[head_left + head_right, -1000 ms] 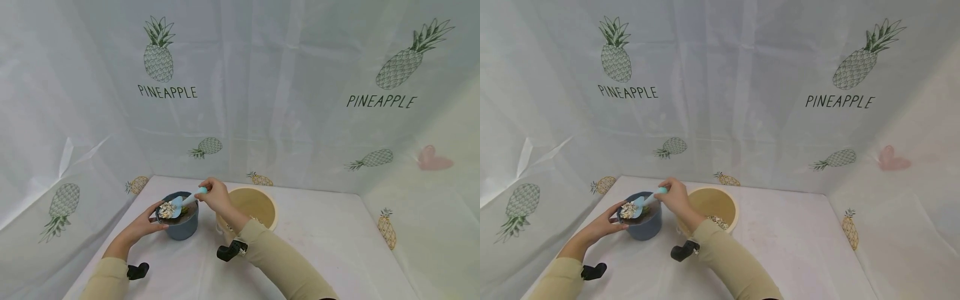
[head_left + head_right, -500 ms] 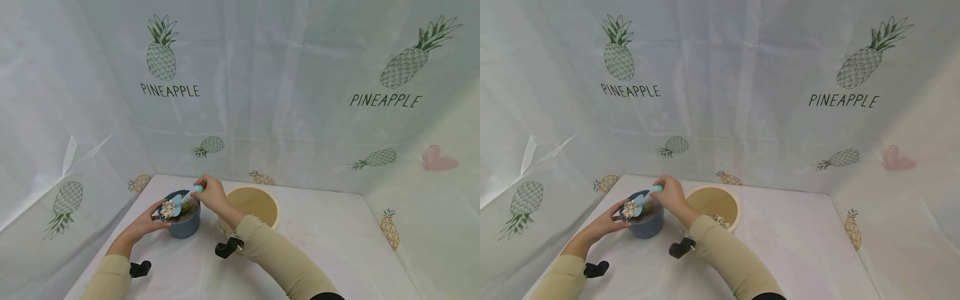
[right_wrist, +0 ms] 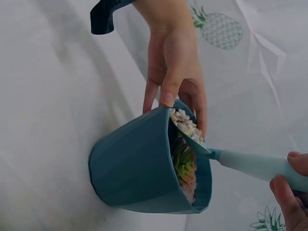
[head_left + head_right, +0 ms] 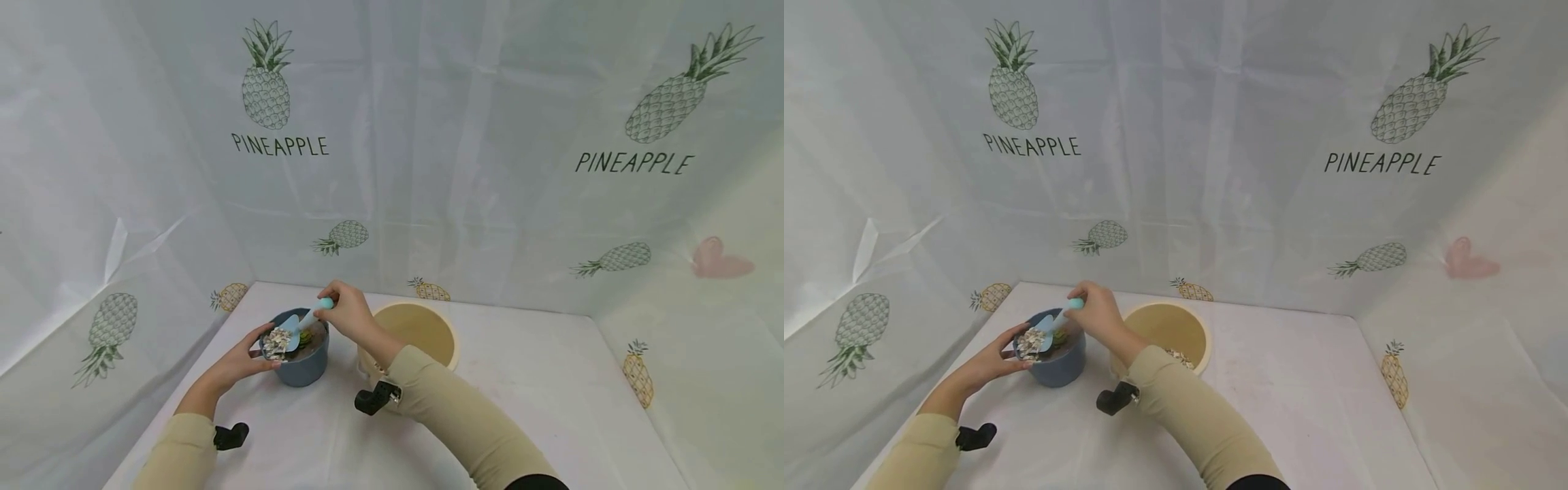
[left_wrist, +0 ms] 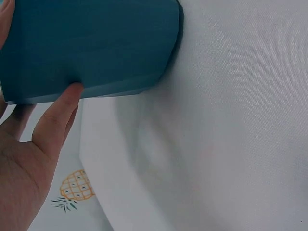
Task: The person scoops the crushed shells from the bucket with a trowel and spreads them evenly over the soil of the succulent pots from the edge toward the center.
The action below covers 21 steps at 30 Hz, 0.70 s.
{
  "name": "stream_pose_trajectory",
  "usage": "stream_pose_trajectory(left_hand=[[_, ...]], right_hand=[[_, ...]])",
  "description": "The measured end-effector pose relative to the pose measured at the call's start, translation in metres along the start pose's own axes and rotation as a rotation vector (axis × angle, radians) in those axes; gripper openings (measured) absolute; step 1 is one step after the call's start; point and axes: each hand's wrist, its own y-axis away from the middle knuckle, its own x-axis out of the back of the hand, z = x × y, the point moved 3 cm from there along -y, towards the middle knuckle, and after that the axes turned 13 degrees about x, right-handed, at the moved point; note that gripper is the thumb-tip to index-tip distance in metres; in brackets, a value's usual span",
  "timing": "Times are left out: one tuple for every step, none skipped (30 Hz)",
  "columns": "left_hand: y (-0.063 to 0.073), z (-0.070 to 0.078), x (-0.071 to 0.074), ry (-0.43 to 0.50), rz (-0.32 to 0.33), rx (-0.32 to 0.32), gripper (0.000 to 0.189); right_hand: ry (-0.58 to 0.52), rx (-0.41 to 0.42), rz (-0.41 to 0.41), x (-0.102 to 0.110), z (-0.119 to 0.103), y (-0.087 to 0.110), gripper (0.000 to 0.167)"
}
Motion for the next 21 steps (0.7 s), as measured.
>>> stream_pose_trajectory(left_hand=[[0.000,0.001,-0.001,-0.001,-0.001,-0.003,0.100],[0.001,0.001,-0.001,-0.004,-0.001,-0.006,0.101],[0.001,0.001,-0.001,0.002,0.000,-0.004,0.101],[0.001,0.001,-0.002,0.005,0.000,-0.003,0.100],[0.001,0.001,-0.002,0.009,-0.001,-0.001,0.100],[0.002,0.001,-0.002,0.011,-0.003,0.002,0.101],[0.001,0.001,-0.002,0.011,-0.005,0.003,0.101],[0.001,0.000,-0.002,0.014,-0.007,0.006,0.101],[0.001,0.000,-0.002,0.017,-0.008,0.007,0.101],[0.001,0.000,-0.002,0.021,-0.009,0.007,0.101],[0.001,0.000,-0.002,0.023,-0.012,0.004,0.101],[0.002,0.000,-0.002,0.024,-0.013,0.001,0.101],[0.002,0.001,-0.001,0.024,-0.015,-0.003,0.101],[0.002,0.001,-0.002,0.024,-0.016,-0.006,0.100],[0.003,0.001,-0.002,0.024,-0.018,-0.010,0.100],[0.003,0.002,-0.002,0.024,-0.021,-0.013,0.100],[0.003,0.002,-0.002,0.022,-0.023,-0.015,0.100],[0.003,0.002,-0.002,0.022,-0.023,-0.015,0.100],[0.004,0.002,-0.002,0.021,-0.024,-0.014,0.100],[0.004,0.002,-0.002,0.020,-0.023,-0.011,0.100],[0.004,0.003,-0.003,0.020,-0.021,-0.007,0.100]], right_hand=[[0.003,0.002,0.003,0.000,0.001,0.000,0.020],[0.005,0.004,0.005,0.000,0.001,-0.001,0.020],[0.007,0.008,0.007,0.001,0.002,-0.001,0.020],[0.007,0.012,0.006,0.001,0.002,-0.001,0.021],[0.009,0.014,0.005,0.001,0.003,-0.002,0.021],[0.011,0.017,0.004,0.001,0.004,-0.002,0.021],[0.013,0.019,0.003,0.002,0.004,-0.002,0.021],[0.015,0.022,0.001,0.002,0.004,-0.003,0.021],[0.018,0.025,-0.001,0.003,0.004,-0.003,0.021],[0.021,0.027,-0.002,0.003,0.003,-0.003,0.021],[0.021,0.029,-0.003,0.004,0.003,-0.003,0.020],[0.023,0.034,-0.006,0.005,0.002,-0.003,0.020],[0.024,0.036,-0.009,0.006,0.002,-0.004,0.020],[0.026,0.038,-0.012,0.007,0.001,-0.004,0.020],[0.027,0.038,-0.017,0.008,0.001,-0.004,0.020],[0.027,0.039,-0.022,0.010,0.001,-0.004,0.021],[0.029,0.040,-0.027,0.011,0.001,-0.005,0.021],[0.033,0.041,-0.031,0.012,0.001,-0.005,0.022],[0.036,0.043,-0.036,0.012,0.000,-0.006,0.022],[0.036,0.045,-0.039,0.013,0.001,-0.007,0.022],[0.037,0.045,-0.044,0.013,0.001,-0.008,0.022]])
